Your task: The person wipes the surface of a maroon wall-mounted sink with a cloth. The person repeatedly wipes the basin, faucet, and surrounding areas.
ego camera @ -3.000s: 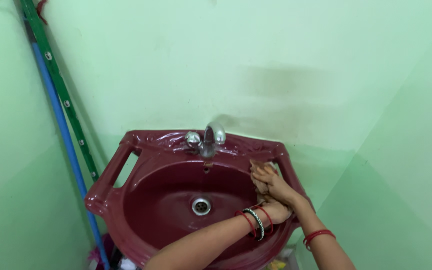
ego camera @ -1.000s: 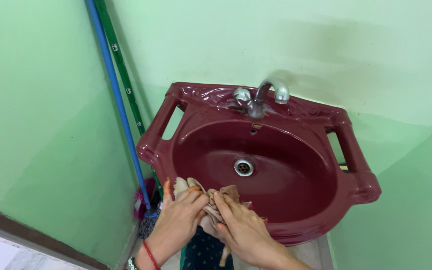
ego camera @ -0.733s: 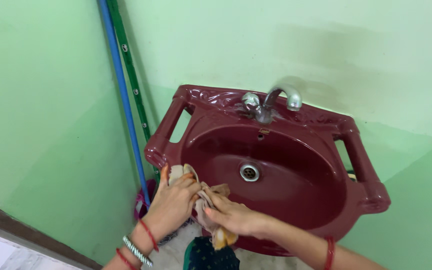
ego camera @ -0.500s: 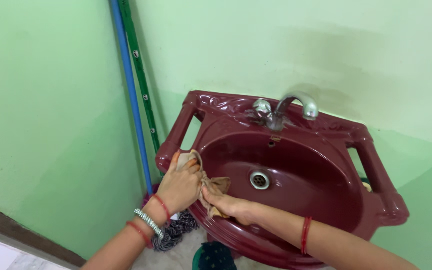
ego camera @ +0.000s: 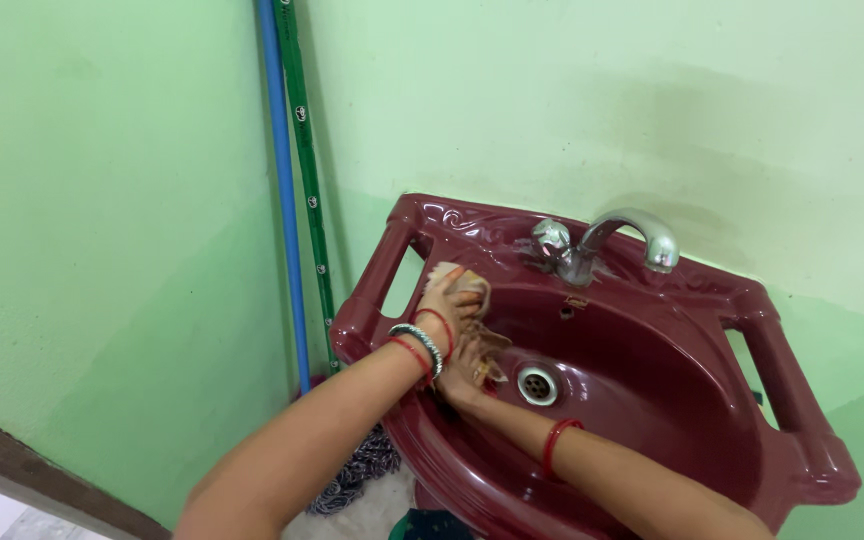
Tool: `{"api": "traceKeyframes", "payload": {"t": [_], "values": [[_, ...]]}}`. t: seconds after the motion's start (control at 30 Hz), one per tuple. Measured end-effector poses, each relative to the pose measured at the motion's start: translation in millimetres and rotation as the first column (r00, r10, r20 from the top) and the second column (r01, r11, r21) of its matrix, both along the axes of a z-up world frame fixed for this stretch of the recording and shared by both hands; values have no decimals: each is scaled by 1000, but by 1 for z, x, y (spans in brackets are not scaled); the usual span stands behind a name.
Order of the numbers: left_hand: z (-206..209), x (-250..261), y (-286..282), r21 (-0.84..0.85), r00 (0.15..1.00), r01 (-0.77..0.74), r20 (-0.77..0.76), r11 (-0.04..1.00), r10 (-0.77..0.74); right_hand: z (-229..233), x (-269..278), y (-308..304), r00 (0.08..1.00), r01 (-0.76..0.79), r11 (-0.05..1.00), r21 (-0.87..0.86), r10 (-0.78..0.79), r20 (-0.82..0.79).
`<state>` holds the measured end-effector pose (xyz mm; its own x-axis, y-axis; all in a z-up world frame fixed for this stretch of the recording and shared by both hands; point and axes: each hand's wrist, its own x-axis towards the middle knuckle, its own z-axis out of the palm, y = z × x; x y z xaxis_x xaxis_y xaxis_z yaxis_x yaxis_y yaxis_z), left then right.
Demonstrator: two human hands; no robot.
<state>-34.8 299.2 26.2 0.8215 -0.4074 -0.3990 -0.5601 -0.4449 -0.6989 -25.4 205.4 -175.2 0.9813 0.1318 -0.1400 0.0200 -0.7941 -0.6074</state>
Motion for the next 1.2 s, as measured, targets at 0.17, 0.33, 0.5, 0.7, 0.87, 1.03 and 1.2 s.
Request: {"api": "traceKeyframes", "payload": {"t": [0.17, 0.33, 0.5, 0.7, 0.87, 1.03, 1.2], "values": [[2, 28, -36, 113, 987, 113, 105, 987, -125, 19, 10, -2, 998, 65, 997, -41, -66, -24], [6, 39, -73, 190, 955, 229, 147, 955, -258, 34, 23, -14, 994, 84, 992, -93, -90, -56], [-24, 74, -120, 130, 911, 350, 183, 928, -369, 55, 43, -46, 987, 108, 980, -168, -125, -98], [-54, 78, -128, 8, 884, 352, 326, 936, -335, 83, 34, -91, 963, 111, 939, -326, -183, -199], [-60, 49, -138, -129, 938, 264, 267, 956, -223, 128, -12, -148, 904, -25, 781, -625, -250, -347], [-106, 35, -156, -373, 929, 338, 280, 864, -242, 146, -48, -209, 930, -277, 542, -793, -58, -364], [-104, 14, -171, -644, 978, 96, -82, 759, -193, 175, -80, -225, 912, -411, 173, -895, 82, -403]]}}
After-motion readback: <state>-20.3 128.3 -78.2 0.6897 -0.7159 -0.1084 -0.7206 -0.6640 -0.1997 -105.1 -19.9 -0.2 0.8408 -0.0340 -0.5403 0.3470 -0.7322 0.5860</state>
